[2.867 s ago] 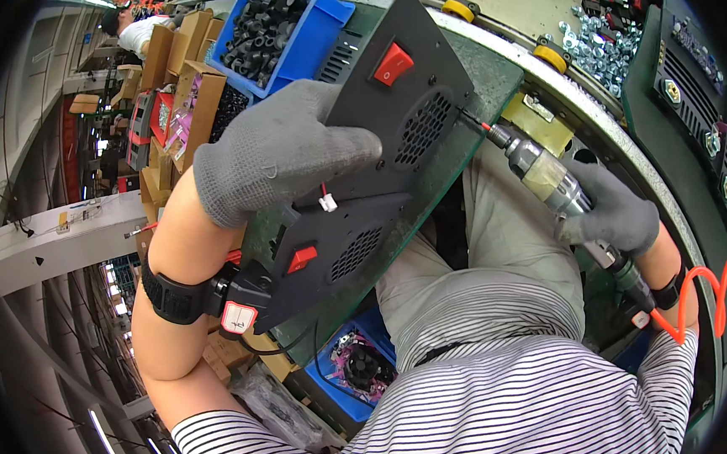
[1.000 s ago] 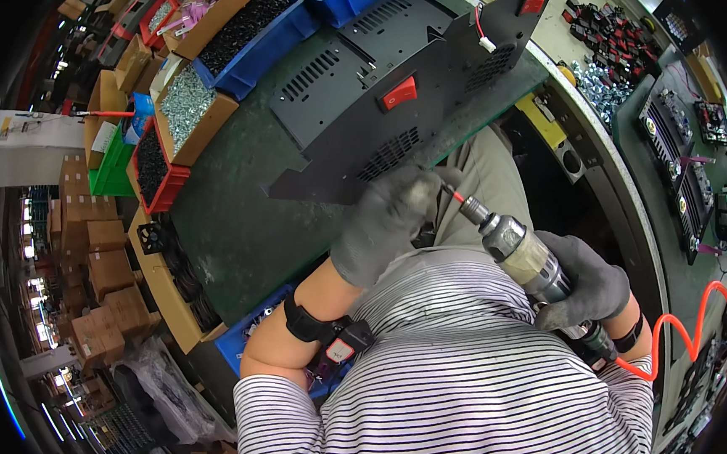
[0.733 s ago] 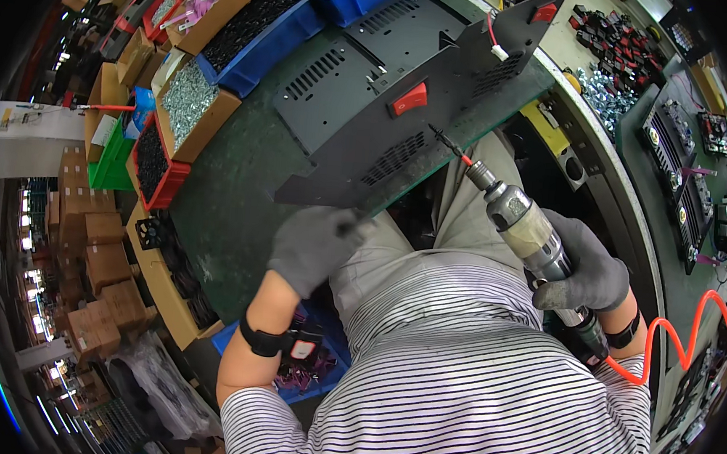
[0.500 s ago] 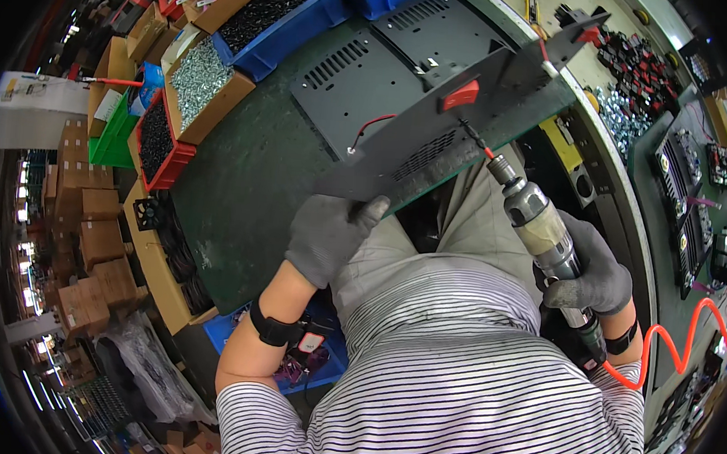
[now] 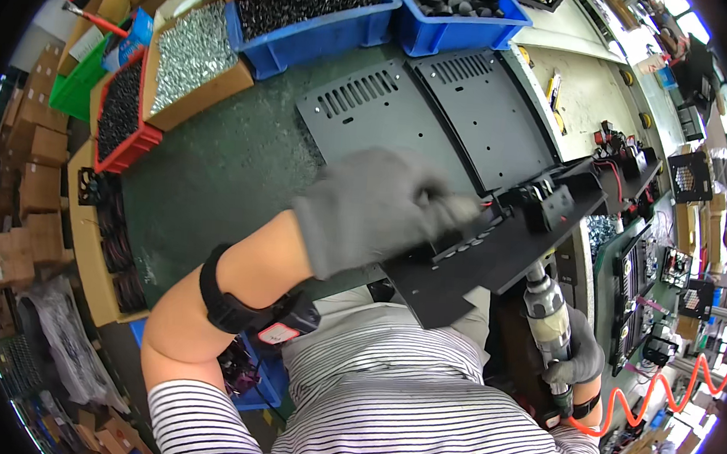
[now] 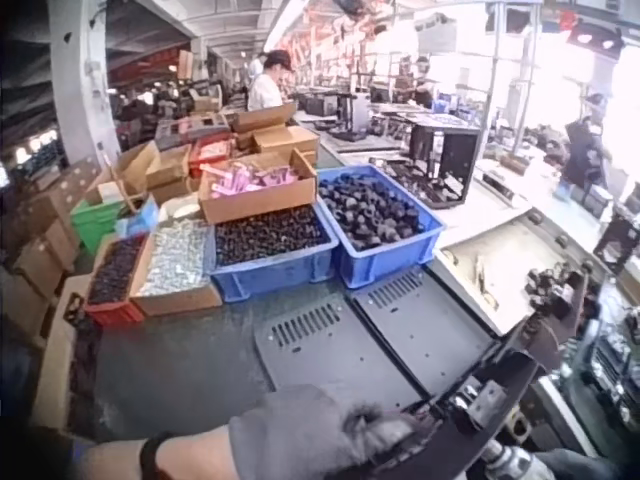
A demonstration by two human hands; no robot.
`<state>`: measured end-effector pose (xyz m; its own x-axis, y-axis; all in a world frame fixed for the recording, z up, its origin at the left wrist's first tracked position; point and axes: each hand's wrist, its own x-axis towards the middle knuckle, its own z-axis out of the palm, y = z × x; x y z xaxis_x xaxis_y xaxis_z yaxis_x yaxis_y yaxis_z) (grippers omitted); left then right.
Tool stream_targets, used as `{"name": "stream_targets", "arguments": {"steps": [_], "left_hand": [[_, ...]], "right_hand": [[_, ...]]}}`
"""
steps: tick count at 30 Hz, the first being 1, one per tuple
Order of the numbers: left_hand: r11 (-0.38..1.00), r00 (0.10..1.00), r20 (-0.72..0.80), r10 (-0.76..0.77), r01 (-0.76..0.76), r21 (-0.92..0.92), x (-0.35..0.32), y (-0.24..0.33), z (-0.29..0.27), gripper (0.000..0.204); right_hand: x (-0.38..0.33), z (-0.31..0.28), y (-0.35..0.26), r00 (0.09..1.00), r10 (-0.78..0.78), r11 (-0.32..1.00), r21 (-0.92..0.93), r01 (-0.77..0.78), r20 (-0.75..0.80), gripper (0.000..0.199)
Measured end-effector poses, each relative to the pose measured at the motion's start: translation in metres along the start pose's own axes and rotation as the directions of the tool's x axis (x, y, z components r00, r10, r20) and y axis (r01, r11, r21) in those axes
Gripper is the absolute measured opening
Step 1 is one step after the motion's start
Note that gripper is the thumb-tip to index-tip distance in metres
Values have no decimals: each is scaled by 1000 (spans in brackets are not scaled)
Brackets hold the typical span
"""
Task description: Assembling components of a power supply or inverter unit using an air-powered screwdriver.
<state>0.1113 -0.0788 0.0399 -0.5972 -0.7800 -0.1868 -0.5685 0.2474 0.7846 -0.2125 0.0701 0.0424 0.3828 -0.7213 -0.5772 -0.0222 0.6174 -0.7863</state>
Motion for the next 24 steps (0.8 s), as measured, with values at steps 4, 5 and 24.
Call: {"name": "stream_targets", "arguments": {"steps": [4,5,24], "left_hand": [[999,988,146,-51,50,10,13,9,7,40],[998,986,157,-49,54,-25,15,8,7,39],[896,964,261,50,73,-438,26,-6,3,34]], "right_hand": [[-6,0,-2,998,61,998,33,-61,-8,77],[-8,1,-1,997,69,996,64,-66,-44,77],[-9,0,15,984,-169,959,224,175,-48,39]]}}
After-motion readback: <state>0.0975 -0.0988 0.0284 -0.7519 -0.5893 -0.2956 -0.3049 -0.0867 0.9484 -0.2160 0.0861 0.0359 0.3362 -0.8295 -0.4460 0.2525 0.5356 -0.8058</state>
